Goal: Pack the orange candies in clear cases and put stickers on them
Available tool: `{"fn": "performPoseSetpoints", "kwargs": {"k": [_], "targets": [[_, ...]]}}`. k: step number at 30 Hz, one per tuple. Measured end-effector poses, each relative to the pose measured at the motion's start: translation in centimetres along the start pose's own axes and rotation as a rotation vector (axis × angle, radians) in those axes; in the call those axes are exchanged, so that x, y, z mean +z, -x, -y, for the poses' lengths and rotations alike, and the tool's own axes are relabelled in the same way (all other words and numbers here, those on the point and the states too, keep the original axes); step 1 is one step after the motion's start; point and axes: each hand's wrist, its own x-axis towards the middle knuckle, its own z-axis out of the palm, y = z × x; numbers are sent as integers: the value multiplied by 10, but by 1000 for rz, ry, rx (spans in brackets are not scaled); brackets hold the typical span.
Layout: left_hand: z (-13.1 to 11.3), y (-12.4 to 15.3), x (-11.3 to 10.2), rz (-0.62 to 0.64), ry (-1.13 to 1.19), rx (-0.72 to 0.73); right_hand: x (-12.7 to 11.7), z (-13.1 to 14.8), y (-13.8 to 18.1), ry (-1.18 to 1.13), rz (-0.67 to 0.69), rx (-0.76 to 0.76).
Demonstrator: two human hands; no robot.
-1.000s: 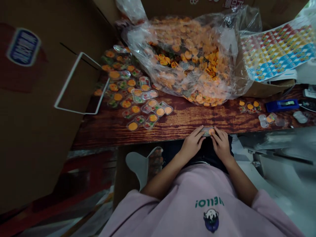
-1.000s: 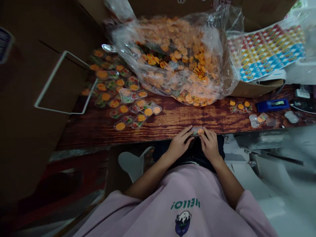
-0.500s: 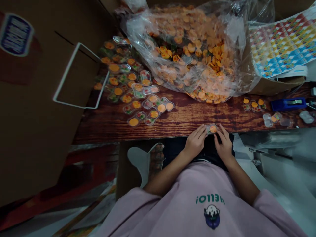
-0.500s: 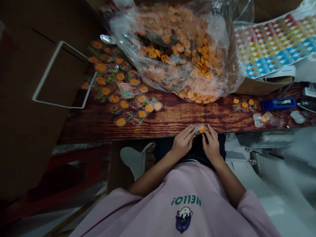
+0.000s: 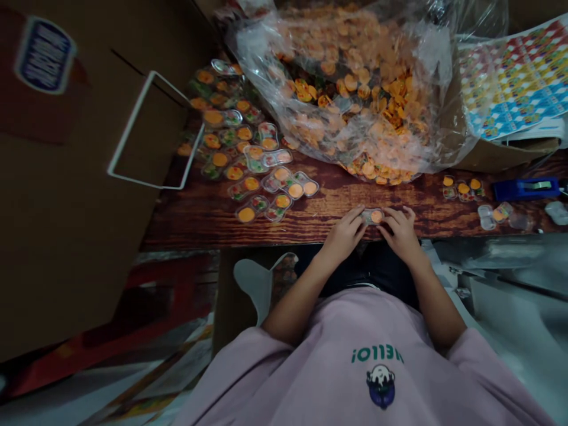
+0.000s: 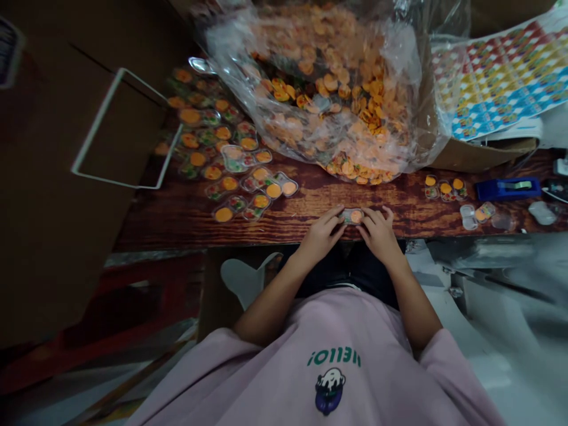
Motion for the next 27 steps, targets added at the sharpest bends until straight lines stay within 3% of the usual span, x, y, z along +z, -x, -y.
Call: {"fn": "performPoseSetpoints", "kwargs": {"k": [8, 17, 21, 27], "targets": [[0, 5, -11, 144, -245, 133, -8, 2, -3, 44, 95, -109], [-11, 27, -2, 320, -409, 90, -8, 4, 20, 158, 299, -170], [-18, 23, -3, 310, -403, 102, -5, 10, 24, 181, 272, -127], [-16, 21, -15, 305, -317, 112, -12, 7, 12, -2, 199, -21]]}}
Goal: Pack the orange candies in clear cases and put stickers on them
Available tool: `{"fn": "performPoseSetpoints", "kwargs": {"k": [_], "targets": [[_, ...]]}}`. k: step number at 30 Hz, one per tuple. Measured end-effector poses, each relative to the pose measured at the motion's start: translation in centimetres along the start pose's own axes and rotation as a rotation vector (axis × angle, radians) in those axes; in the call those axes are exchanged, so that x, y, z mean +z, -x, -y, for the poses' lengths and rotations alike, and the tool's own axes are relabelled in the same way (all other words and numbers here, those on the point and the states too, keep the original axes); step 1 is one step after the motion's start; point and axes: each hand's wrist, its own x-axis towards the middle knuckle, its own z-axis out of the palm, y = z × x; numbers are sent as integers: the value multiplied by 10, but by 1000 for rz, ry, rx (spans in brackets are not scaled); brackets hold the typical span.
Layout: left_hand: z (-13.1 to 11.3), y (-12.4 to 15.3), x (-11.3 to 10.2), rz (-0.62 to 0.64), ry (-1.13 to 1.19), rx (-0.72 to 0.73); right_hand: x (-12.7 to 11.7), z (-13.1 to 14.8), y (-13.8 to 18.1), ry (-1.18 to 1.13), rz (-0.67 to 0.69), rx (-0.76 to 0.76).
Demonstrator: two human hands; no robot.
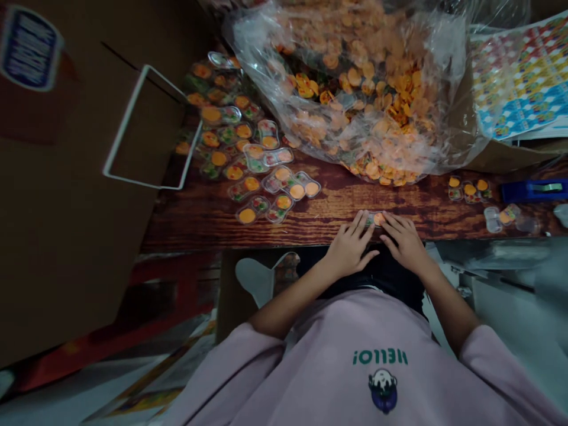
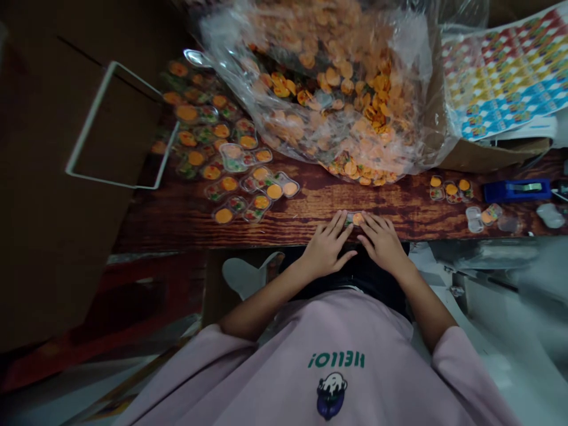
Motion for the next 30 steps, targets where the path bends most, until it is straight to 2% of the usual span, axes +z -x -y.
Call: {"fn": "performPoseSetpoints", "kwargs": {"k": [3, 7, 10, 16, 20, 22, 25, 27, 30], "targets": [[7, 5, -3, -51, 123, -8, 5, 1, -11, -14, -72, 75], [5, 0, 1, -282, 199, -287, 13, 2, -28, -88, -129, 78], [0, -10, 6, -299, 230, -388, 15, -1, -33, -195, -171, 88], [-2, -25, 1, -365, 750, -299, 21, 3, -15, -479, -266, 139], [-11, -24, -9, -435, 874, -227, 24, 19, 2, -691, -523, 249], [-20, -19, -13, -463, 948, -216, 22, 25, 10, -773, -592, 298], [-32, -10, -14, -393, 1056, -244, 17, 30, 19, -839, -557, 349], [-39, -5, -12, -349, 1021, -295, 16, 34, 22, -829, -505, 363], [-41, -2, -4, -428, 813, -410, 19, 43, 22, -748, -416, 316]]}}
